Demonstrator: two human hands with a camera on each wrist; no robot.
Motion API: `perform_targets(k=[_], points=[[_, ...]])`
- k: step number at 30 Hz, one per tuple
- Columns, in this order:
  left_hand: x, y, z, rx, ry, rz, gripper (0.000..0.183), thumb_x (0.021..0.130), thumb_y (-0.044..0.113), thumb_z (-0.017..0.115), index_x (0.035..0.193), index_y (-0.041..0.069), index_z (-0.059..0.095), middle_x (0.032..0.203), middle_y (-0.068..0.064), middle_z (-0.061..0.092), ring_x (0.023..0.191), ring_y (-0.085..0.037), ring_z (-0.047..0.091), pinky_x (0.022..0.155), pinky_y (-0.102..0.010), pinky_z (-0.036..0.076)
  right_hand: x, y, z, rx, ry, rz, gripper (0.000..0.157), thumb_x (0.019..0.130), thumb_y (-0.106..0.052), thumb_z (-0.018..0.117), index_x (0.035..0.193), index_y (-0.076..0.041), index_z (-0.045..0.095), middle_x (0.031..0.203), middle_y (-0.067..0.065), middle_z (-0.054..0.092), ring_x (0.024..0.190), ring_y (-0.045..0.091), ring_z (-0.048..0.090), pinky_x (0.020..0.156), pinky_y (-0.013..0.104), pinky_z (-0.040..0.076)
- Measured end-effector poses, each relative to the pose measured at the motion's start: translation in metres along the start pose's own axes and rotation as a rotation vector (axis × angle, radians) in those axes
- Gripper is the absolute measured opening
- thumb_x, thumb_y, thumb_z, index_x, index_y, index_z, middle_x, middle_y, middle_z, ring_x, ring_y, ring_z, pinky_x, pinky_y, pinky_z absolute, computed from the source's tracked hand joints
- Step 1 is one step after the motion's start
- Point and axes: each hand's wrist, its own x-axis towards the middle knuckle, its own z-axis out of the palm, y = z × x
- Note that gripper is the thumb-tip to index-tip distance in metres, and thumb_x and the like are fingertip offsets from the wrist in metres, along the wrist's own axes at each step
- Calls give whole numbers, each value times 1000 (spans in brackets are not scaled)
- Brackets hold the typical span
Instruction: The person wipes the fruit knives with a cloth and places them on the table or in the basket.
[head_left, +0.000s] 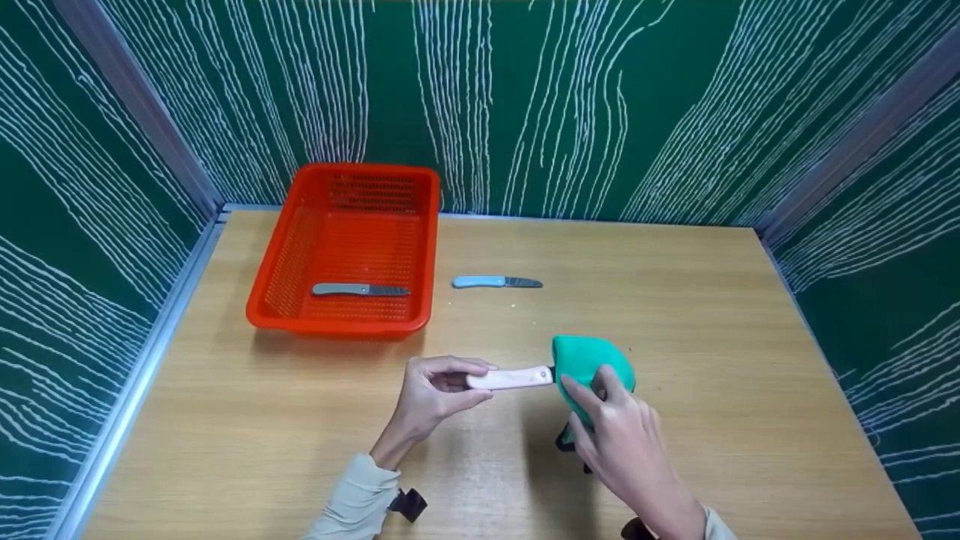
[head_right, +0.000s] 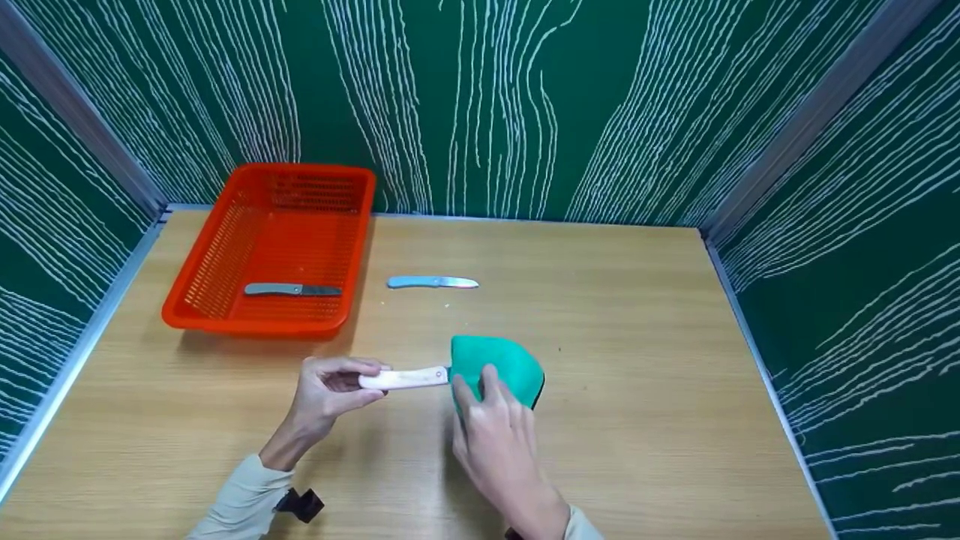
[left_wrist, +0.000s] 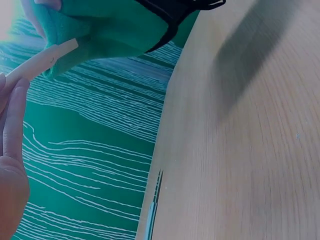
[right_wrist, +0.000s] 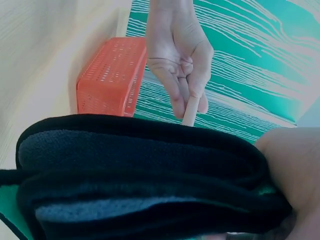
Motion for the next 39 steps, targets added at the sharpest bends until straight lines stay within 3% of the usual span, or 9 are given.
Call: perform_targets(k=[6,20,34,39], points=[[-1,0,-1,-9,26,2,28,68,-8,79,93,-15,67,96,-23,69,81,-27,68,72,-40,58,-1,6,-1,7,16,4,37,67,3,68,102,-7,74,78,4,41,45,3,27,36,12,26],[-1,1,-8,39,42,-8,29,71,-7,77,97,-14,66,96,-23,69,79,-26,68,71,-39,58,-8,26,-5,17,25,103,33,69,3,64,99,-2,74,78,6,45,48,5,31,37,14,27],[-1,1,-16,53,49,-14,29,73,-6,76,100,-12,67,97,-21,69,79,-28,68,73,-42,57,-9,38,-12,36,34,208,34,71,5,61,102,-2,73,77,4,46,52,8,36,39,20,31],[-3,0,-16,62,50,-38,30,73,-6,76,101,-11,67,98,-23,68,82,-34,68,75,-42,57,-8,38,-15,35,51,222,36,71,4,60,103,-5,74,77,3,45,52,8,37,40,21,32]])
